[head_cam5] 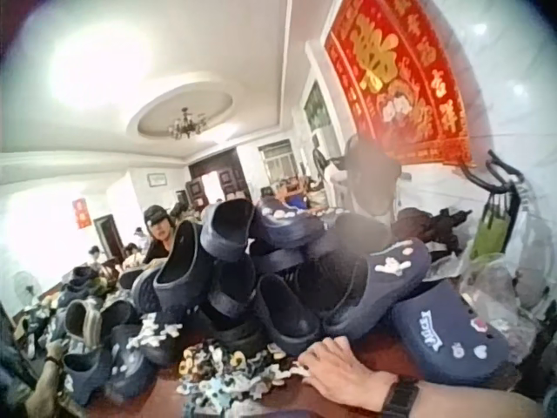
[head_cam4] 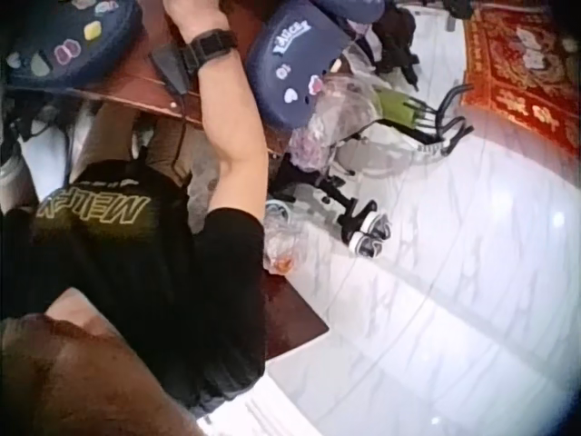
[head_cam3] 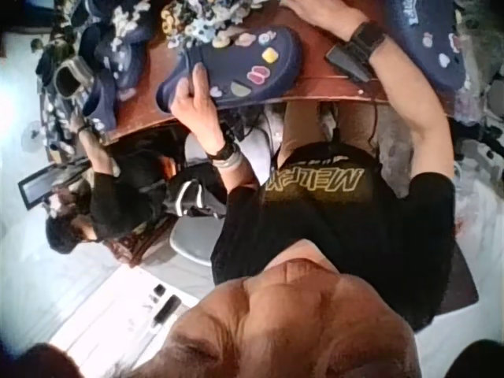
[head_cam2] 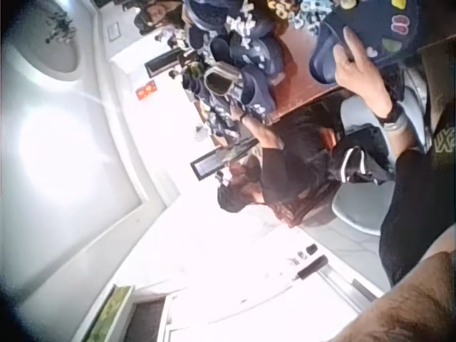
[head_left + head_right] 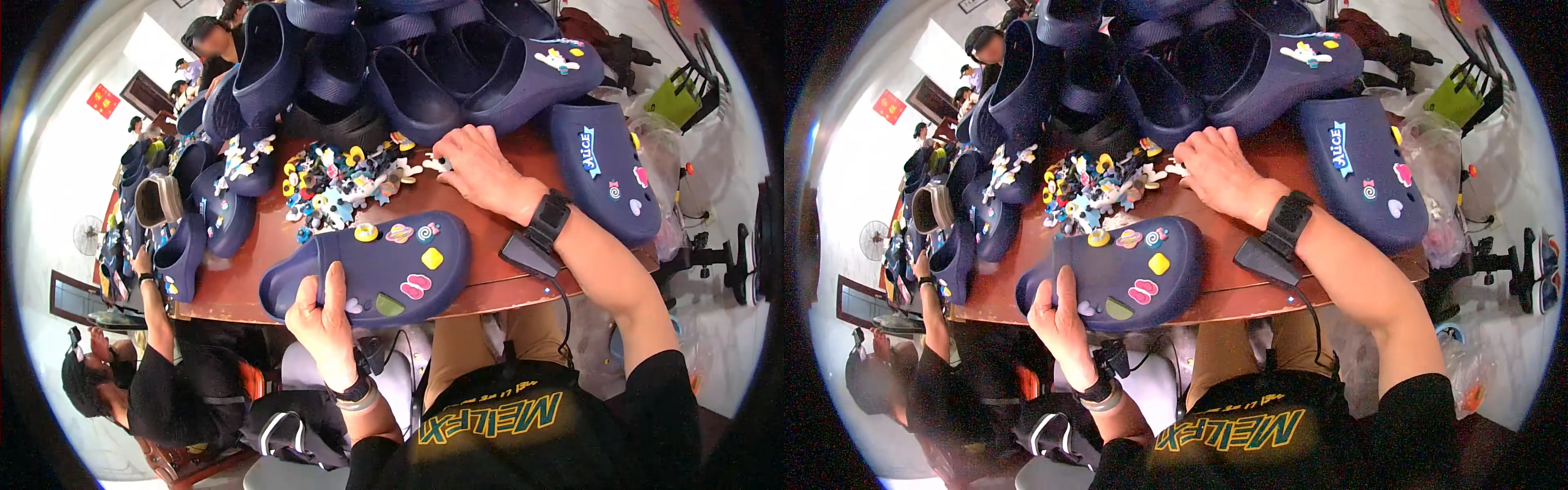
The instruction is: Inserting decorative charms into the holes of rubber clogs.
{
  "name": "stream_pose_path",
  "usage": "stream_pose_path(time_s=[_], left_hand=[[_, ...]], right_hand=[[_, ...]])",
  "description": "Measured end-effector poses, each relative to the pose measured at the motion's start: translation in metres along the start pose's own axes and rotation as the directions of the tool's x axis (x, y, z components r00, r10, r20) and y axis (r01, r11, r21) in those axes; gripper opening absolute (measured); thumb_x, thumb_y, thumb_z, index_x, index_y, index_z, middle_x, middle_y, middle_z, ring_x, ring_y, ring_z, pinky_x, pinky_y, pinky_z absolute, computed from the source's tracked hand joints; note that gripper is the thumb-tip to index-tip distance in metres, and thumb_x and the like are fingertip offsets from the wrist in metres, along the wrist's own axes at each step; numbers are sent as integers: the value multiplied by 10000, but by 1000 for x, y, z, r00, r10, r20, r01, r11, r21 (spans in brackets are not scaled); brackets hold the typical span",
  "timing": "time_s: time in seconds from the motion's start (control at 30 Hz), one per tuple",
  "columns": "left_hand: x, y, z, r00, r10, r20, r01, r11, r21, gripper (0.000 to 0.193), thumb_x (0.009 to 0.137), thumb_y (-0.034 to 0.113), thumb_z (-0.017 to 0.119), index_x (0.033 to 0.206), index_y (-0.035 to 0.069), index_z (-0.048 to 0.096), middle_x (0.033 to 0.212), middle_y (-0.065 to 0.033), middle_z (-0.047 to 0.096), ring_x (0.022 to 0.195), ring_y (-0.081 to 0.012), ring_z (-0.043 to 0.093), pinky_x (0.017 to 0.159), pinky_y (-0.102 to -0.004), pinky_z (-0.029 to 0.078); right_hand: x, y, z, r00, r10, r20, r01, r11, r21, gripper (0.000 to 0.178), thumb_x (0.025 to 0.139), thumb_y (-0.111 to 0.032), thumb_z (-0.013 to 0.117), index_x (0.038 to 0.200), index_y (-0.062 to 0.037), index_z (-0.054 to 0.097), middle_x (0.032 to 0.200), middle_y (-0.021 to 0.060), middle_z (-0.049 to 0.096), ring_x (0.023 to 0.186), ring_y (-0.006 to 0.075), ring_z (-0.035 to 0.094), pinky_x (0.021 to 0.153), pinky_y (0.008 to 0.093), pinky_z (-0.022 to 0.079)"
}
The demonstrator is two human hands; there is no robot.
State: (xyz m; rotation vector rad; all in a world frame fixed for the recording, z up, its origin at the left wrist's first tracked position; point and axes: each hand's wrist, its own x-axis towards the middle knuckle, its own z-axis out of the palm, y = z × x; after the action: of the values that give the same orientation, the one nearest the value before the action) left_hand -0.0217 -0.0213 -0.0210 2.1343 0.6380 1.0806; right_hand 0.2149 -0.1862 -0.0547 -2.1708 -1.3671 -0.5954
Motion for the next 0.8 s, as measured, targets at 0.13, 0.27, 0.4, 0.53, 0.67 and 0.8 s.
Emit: stream_pose_path(time_s=[0.13, 0.27, 0.4, 0.53, 0.67, 0.8], left_hand=[[1, 1, 3, 1000, -5, -23, 4, 1000, -27, 353, 872, 130, 702, 641, -6, 472, 532, -30, 358, 561, -53, 296, 445, -261, 259], [4, -1, 11, 999, -5, -42, 2, 997, -75, 339, 872, 141, 707, 644, -1, 500, 524, -44, 381, 552, -60, 302, 445, -265, 282], [6, 14, 18, 997, 76, -16, -75, 996, 40, 353, 866, 193, 724, 636, 11, 529, 511, -108, 441, 509, -106, 311, 442, -319, 335], [1, 11, 29, 991, 136, 18, -137, 983, 123, 345, 856, 209, 718, 649, 0, 538, 556, -165, 445, 498, -188, 335, 475, -351, 362], [-1, 13, 28, 983, 182, 2, -179, 968, 174, 378, 844, 272, 729, 618, 48, 526, 551, -185, 503, 476, -358, 494, 444, -388, 375], [1, 9, 29, 963, 263, -61, -246, 948, 203, 451, 825, 370, 733, 565, 103, 478, 456, -135, 482, 407, -321, 508, 394, -405, 355]], right_hand=[[1, 1, 2, 999, -21, -41, 20, 999, -30, 283, 770, -143, 708, 1002, -89, 557, 963, 90, 519, 988, 280, 485, 872, 405, 336], [8, -2, 3, 990, -28, -141, 43, 993, 110, 226, 840, -161, 638, 1041, -74, 580, 1017, 101, 556, 1017, 283, 517, 866, 410, 369], [28, -49, -8, 997, -14, -74, 52, 834, 549, 295, 951, -242, 534, 1105, -1, 607, 1054, 220, 627, 946, 403, 605, 829, 443, 478], [26, -88, -23, 952, -305, -27, 294, 885, 360, 333, 932, -203, 550, 1144, 53, 573, 1122, 216, 608, 1043, 379, 576, 914, 440, 458], [24, -93, -33, 971, -236, 44, 216, 938, 272, 179, 898, -128, 577, 1001, 17, 553, 990, 174, 551, 973, 345, 526, 878, 419, 433], [26, -91, -22, 993, -118, -6, 113, 935, 337, 157, 888, -118, 592, 942, -4, 499, 910, 164, 512, 891, 341, 504, 809, 429, 419]])
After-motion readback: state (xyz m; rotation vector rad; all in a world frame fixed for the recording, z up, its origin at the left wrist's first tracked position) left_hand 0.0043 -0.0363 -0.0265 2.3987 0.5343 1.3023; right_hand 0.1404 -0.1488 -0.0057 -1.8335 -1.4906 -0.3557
